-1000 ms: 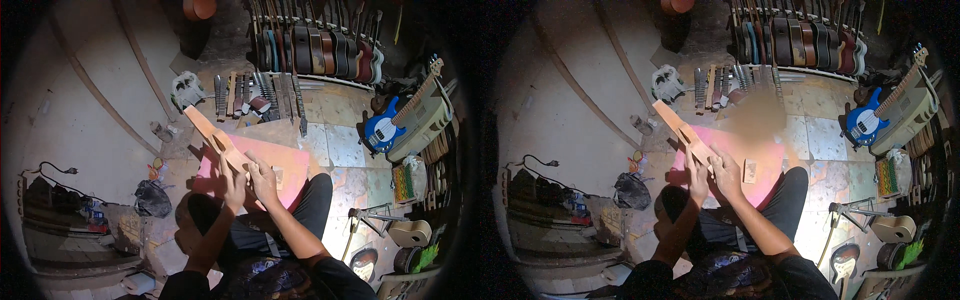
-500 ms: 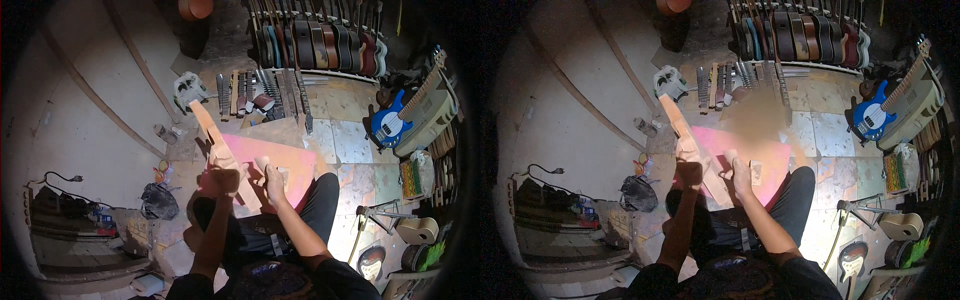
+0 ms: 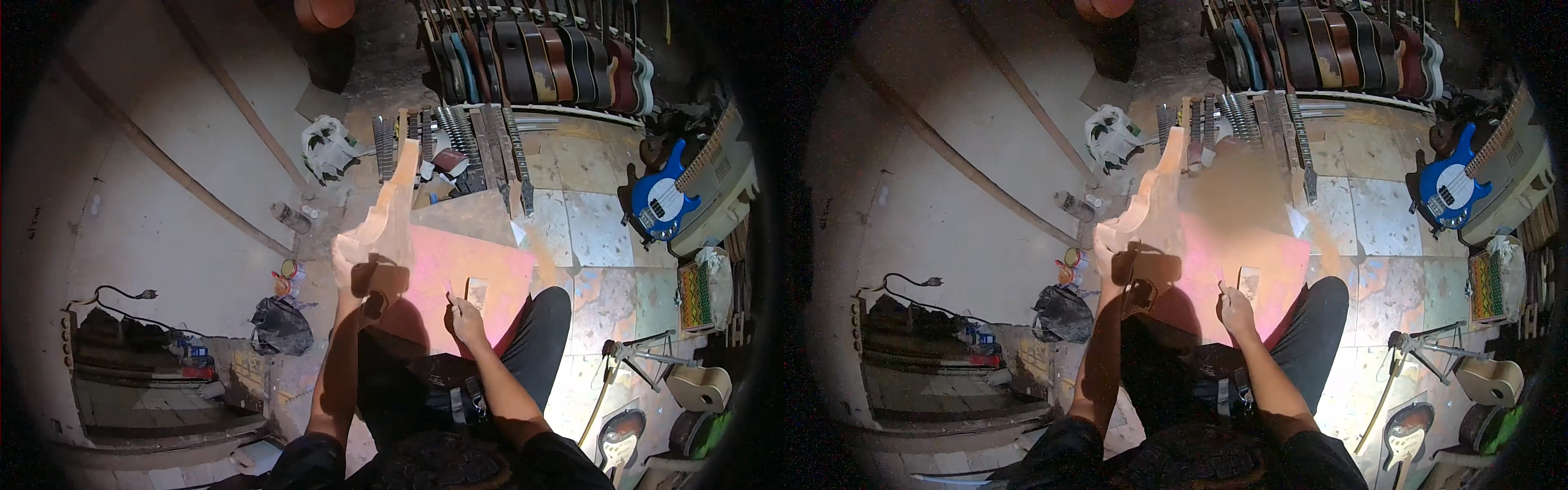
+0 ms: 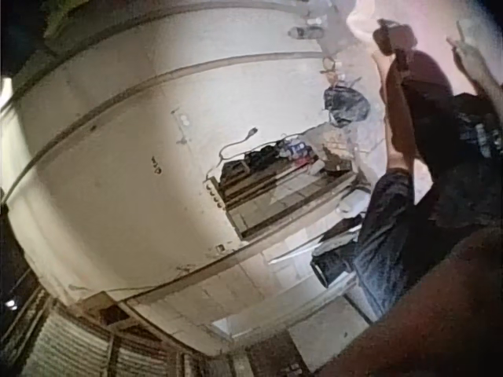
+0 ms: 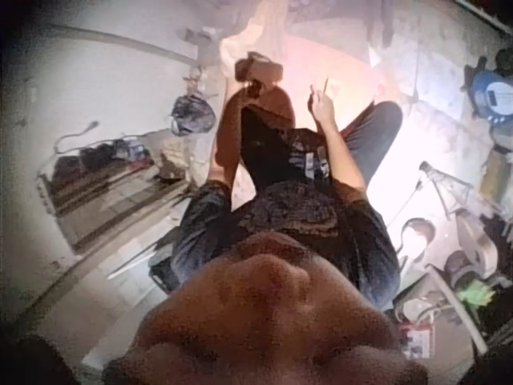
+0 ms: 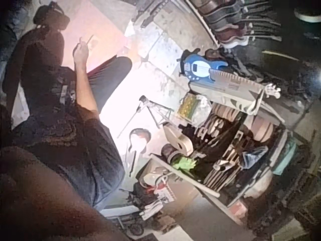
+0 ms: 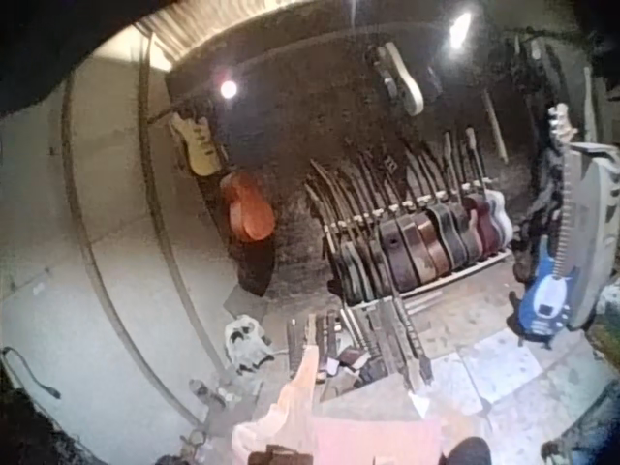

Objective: The person sands the surface of a wooden guitar body by hand using sandpaper, rubbing it across the flat top and along the edges.

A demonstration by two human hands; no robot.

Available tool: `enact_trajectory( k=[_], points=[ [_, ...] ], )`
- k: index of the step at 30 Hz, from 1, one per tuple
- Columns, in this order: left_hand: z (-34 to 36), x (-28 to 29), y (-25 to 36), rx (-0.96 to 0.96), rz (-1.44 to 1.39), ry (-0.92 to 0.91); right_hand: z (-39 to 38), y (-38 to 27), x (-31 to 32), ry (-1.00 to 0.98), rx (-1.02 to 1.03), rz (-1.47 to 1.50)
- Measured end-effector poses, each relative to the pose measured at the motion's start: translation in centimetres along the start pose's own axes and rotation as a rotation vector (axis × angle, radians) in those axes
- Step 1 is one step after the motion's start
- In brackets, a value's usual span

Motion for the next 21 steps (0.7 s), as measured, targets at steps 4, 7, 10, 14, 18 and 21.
enact_trajectory(
  k=[4,7,10,14,18,21],
  points=[
    [0.2,0.6,-0.1,0.028,0.114,0.064,-0.7,-0.7,0.1,0.153,0.191,-0.036],
    [0.1,1.1,-0.2,0.099,0.049,0.130,-1.0,-1.3,0.4,0.042,0.067,-0.134],
    [0.8,1.8,-1.0,0.170,0.153,0.069,-0.9,-1.1,-0.2,0.110,0.137,-0.159],
    [3.3,0.7,1.8,-0.004,0.371,-0.104,-0.2,-0.8,1.2,0.175,0.021,-0.178],
    [5.8,-2.6,2.3,0.008,0.510,-0.621,-0.1,-0.9,2.6,0.243,0.032,-0.133],
    [5.0,-5.6,3.8,0.000,0.209,-0.866,0.2,-1.0,2.7,0.302,0.012,-0.188]
  ],
)
Point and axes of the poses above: each hand's wrist, its own z-axis towards the middle knuckle, its own x-axis out of the back of the hand, y = z × x, the point moved 5 cm from there along z, towards the middle knuckle, and after that the axes turned 10 degrees about -x, right-handed, at the moved point
